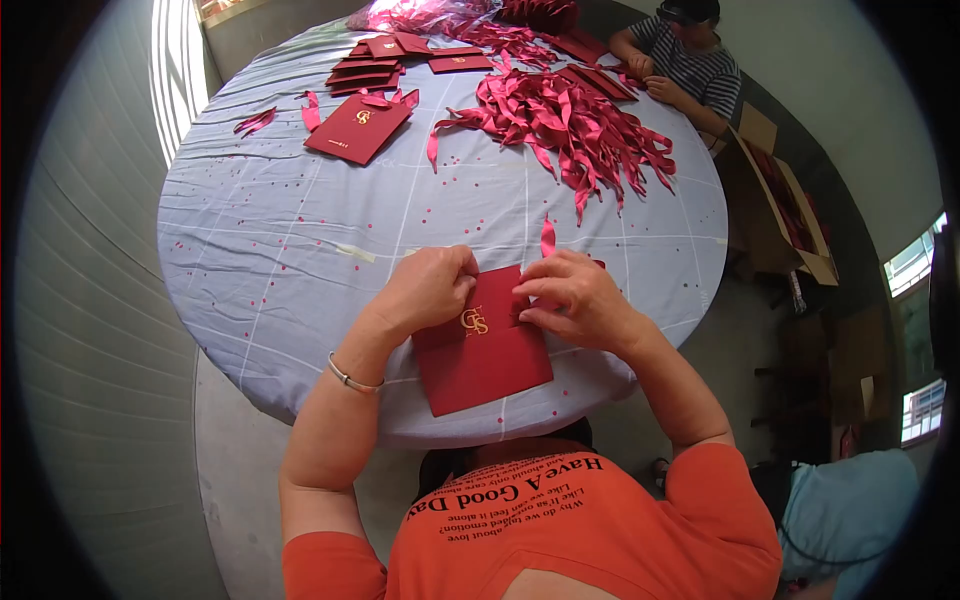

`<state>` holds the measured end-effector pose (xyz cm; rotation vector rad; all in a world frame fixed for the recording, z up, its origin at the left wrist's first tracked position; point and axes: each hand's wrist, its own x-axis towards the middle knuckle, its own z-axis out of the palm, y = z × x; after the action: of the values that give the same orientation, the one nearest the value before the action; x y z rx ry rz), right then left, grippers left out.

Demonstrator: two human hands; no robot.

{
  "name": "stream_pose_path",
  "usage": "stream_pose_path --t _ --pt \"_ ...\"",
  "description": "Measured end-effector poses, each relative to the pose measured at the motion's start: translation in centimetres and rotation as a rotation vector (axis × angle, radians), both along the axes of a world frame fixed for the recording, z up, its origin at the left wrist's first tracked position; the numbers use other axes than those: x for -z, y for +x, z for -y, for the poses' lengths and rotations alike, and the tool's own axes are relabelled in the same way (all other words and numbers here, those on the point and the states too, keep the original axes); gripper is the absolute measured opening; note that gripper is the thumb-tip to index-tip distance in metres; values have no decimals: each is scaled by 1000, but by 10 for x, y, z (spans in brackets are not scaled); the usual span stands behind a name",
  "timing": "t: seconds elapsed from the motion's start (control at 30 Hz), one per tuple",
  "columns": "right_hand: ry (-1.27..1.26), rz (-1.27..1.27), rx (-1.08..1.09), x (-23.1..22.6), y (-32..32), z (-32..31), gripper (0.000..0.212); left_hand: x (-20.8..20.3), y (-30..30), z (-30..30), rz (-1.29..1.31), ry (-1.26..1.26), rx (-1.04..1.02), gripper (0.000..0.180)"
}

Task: The person attaches ribbon handles to gift bags by threading ribbon strips through the slits on the bags and securing them by hand.

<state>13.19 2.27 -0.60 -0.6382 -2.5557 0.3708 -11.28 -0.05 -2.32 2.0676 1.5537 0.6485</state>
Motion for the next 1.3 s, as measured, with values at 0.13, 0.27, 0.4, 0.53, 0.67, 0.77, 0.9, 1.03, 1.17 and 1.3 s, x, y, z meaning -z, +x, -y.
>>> stream_pose_path --t 0.13,0.27,0.4,0.53,0.67,0.77,0.9,1.03,1.17,1.3 --pt "-135 -92 -21 17 0 1 23 1 -2 -3 117 -57 9 17" --pt "-4 -198 -24 16 -5 4 21 3 -1 -2 234 -134 4 17" --pt "-148 -270 125 21 -4 5 15 0 0 -1 259 -179 -19 15" --pt "-346 -283 184 19 -9 5 11 -3 1 -1 371 -255 -67 15" --pt "-400 -276 195 17 -11 2 13 -6 3 -1 345 -262 -54 14" --pt "-339 -288 163 20 -13 -1 11 -5 4 -1 319 -235 -63 14" --pt "-259 -285 129 20 -15 -2 12 -1 3 -1 359 -240 -82 20" --pt "-75 -272 94 20 -19 -5 13 -4 5 0 360 -228 -81 15" --pt "-69 -244 104 18 -27 -4 13 -6 5 2 357 -218 -88 15" --pt "-14 -185 170 19 -31 -3 10 -6 8 1 374 -219 -91 15"
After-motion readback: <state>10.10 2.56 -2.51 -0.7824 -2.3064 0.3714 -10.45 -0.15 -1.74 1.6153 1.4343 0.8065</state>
